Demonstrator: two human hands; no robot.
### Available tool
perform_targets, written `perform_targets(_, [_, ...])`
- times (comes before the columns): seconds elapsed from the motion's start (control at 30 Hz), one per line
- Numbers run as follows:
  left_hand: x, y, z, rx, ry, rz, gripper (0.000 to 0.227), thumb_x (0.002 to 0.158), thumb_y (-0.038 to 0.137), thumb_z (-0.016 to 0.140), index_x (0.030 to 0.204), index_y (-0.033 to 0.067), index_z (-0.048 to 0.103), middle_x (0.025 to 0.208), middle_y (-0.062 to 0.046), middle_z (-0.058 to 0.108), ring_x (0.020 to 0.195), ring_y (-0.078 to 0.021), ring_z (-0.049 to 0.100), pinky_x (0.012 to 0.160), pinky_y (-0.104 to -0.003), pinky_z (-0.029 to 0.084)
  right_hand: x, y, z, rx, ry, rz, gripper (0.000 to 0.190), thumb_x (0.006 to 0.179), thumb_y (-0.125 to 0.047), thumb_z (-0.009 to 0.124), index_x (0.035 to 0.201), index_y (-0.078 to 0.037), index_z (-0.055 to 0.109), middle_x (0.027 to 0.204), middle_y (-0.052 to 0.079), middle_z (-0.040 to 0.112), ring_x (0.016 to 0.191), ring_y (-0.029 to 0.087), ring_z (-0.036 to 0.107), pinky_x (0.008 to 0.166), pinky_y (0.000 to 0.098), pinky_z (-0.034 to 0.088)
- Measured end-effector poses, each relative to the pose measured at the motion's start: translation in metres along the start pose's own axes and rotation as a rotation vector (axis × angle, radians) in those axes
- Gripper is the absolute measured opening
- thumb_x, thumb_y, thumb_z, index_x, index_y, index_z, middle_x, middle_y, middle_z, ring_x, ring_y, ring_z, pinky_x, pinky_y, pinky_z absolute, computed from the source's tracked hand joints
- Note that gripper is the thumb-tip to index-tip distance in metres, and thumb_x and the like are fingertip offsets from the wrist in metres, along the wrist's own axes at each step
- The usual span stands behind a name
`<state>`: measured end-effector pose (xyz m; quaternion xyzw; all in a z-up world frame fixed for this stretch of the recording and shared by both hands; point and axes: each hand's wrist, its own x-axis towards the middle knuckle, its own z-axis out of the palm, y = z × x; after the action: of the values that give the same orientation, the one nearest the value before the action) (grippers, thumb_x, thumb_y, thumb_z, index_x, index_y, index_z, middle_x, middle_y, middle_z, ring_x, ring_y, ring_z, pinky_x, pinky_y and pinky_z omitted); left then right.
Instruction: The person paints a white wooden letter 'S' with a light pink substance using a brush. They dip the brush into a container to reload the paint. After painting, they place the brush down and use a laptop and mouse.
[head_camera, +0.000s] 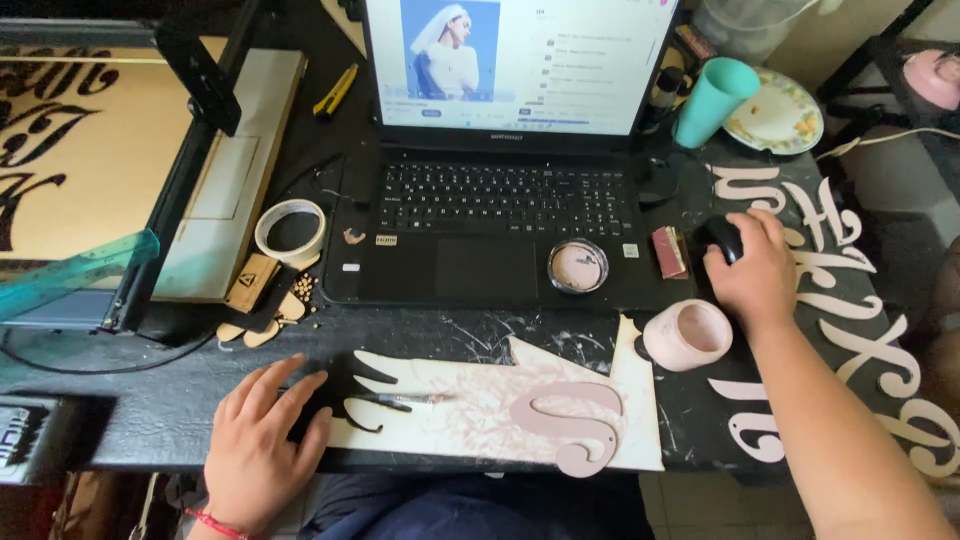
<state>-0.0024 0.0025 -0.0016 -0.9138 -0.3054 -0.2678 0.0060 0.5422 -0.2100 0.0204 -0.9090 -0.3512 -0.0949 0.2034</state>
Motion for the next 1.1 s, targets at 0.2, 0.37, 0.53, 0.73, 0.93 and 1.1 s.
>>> perform_targets(0.2, [0.0, 0.002, -0.002, -0.006, 0.009, -0.002, 0.037, 0.085, 0.036, 0.065, 0.119, 0.0215, 0.069, 0.135, -0.003, 0.061, 0.122, -0.0271, 0.057, 0.099, -0.042, 0.047, -0.002, 0.002, 0.001, 0.019, 0.022, -0.026, 0.047, 0.087, -0.023, 0.063, 0.13, -0.005, 0.061, 0.145, 0.012, 0.047, 0.118, 0.041, 0.054, 0.092, 0.0571, 0.043])
perform_targets(0.37, [0.0, 0.001, -0.001, 0.007, 0.01, -0.005, 0.038, 0.085, 0.037, 0.065, 0.12, 0.0226, 0.068, 0.135, -0.002, 0.06, 0.121, -0.0267, 0.057, 0.096, -0.041, 0.047, -0.001, 0.001, 0.002, 0.025, 0.033, -0.034, 0.047, 0.086, -0.023, 0.063, 0.13, -0.005, 0.062, 0.145, 0.012, 0.048, 0.123, 0.038, 0.052, 0.096, 0.0556, 0.042])
perform_targets(0.53, [0.002, 0.003, -0.004, -0.009, -0.017, -0.011, 0.038, 0.085, 0.037, 0.064, 0.12, 0.0212, 0.068, 0.136, -0.004, 0.06, 0.122, -0.0278, 0.057, 0.097, -0.042, 0.047, -0.002, -0.002, -0.001, 0.013, 0.032, -0.03, 0.046, 0.088, -0.023, 0.063, 0.13, -0.003, 0.062, 0.144, 0.013, 0.048, 0.122, 0.038, 0.053, 0.094, 0.0552, 0.043])
perform_targets(0.73, [0.001, 0.002, -0.002, -0.012, -0.003, -0.009, 0.037, 0.085, 0.036, 0.065, 0.118, 0.0216, 0.069, 0.135, -0.003, 0.061, 0.122, -0.0276, 0.057, 0.096, -0.042, 0.048, -0.002, -0.004, -0.003, 0.027, 0.018, -0.004, 0.047, 0.087, -0.023, 0.063, 0.13, -0.004, 0.061, 0.145, 0.013, 0.048, 0.12, 0.04, 0.053, 0.094, 0.0568, 0.043])
perform_targets(0.93, [0.001, 0.003, -0.002, -0.004, -0.014, -0.019, 0.038, 0.085, 0.038, 0.063, 0.119, 0.0226, 0.068, 0.135, -0.001, 0.061, 0.122, -0.0264, 0.057, 0.095, -0.041, 0.046, -0.002, -0.003, -0.003, 0.025, 0.018, -0.021, 0.047, 0.088, -0.023, 0.063, 0.131, -0.003, 0.061, 0.146, 0.012, 0.047, 0.124, 0.038, 0.051, 0.095, 0.0554, 0.043])
perform_targets(1.1, [-0.001, 0.001, 0.0, -0.001, -0.028, -0.037, 0.038, 0.085, 0.039, 0.063, 0.12, 0.024, 0.068, 0.134, 0.0, 0.061, 0.123, -0.0265, 0.057, 0.096, -0.043, 0.047, -0.003, -0.006, -0.005, 0.033, -0.006, 0.001, 0.047, 0.087, -0.023, 0.062, 0.13, -0.004, 0.061, 0.146, 0.012, 0.047, 0.12, 0.04, 0.054, 0.092, 0.0563, 0.044])
